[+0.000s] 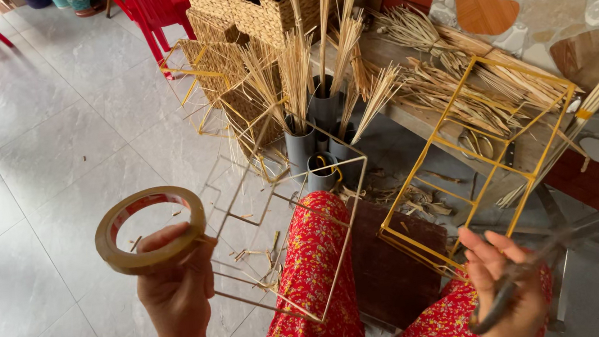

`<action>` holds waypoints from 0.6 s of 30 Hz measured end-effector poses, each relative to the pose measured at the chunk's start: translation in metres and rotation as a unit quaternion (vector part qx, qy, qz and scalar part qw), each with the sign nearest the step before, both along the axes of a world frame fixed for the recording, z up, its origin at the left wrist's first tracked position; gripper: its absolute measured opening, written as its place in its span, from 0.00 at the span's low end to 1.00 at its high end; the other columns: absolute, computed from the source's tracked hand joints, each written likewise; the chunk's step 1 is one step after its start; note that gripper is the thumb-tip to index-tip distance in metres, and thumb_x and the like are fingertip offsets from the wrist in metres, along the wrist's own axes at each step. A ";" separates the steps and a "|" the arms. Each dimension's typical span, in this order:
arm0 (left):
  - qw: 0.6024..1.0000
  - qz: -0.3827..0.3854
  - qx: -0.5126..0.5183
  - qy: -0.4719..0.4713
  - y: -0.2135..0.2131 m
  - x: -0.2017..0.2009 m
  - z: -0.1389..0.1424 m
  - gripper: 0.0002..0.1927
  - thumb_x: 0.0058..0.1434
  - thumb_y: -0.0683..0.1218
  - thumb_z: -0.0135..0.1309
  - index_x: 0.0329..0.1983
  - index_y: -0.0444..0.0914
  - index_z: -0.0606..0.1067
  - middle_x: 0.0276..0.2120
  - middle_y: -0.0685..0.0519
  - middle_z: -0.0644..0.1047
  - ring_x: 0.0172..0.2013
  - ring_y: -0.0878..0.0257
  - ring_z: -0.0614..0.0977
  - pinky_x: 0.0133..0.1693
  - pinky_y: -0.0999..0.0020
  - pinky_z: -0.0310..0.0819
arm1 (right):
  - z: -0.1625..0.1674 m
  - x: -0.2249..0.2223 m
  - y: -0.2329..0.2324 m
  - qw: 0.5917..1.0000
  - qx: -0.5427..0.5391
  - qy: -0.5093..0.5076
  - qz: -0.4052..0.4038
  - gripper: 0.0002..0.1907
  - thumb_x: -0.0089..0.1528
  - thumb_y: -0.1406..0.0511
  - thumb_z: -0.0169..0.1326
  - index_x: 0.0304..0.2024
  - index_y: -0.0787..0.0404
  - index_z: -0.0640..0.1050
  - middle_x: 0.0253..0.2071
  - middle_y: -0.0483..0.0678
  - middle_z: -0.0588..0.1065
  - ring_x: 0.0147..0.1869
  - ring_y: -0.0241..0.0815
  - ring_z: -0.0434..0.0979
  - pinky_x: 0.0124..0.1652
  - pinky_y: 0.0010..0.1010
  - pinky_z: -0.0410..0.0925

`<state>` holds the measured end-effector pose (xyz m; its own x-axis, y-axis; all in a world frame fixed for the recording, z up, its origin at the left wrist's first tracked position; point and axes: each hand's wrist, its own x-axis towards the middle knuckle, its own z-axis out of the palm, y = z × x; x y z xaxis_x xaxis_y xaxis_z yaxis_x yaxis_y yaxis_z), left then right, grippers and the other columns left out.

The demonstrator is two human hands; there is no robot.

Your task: The person sits on a chair with a bamboo frame across their lap and wraps yellow tape around the frame's joints, cutting the tape with scissors and pressing it in place. They rotate the frame to reach different sides, then pick up and sort through a bundle of thin bamboo sticks.

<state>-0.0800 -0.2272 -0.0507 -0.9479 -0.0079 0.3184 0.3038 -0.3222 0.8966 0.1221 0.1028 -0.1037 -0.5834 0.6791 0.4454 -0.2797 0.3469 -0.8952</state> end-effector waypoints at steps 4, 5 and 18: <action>0.997 -0.025 -0.063 0.036 -0.004 0.012 0.000 0.15 0.62 0.31 0.56 0.51 0.33 0.70 0.34 0.46 0.81 0.19 0.75 0.68 0.19 0.80 0.58 | 0.014 -0.025 -0.006 0.997 0.072 -0.015 -0.002 0.25 0.66 0.71 0.54 0.65 0.71 0.65 0.64 0.62 0.73 0.68 0.51 0.74 0.65 0.37 0.69; 0.994 -0.038 -0.069 0.077 -0.006 0.013 -0.001 0.15 0.61 0.31 0.57 0.51 0.32 0.71 0.34 0.46 0.81 0.21 0.73 0.70 0.20 0.80 0.59 | 0.019 -0.034 -0.006 0.995 0.099 -0.004 -0.002 0.26 0.66 0.70 0.55 0.65 0.71 0.65 0.65 0.61 0.72 0.71 0.51 0.72 0.66 0.38 0.68; 0.995 -0.017 -0.001 0.096 -0.007 -0.026 0.001 0.16 0.63 0.32 0.58 0.52 0.32 0.71 0.37 0.45 0.80 0.26 0.70 0.73 0.24 0.78 0.63 | -0.011 -0.070 -0.015 0.958 -0.194 -0.037 0.209 0.15 0.70 0.62 0.50 0.54 0.66 0.71 0.26 0.46 0.78 0.22 0.30 0.67 0.23 0.21 0.62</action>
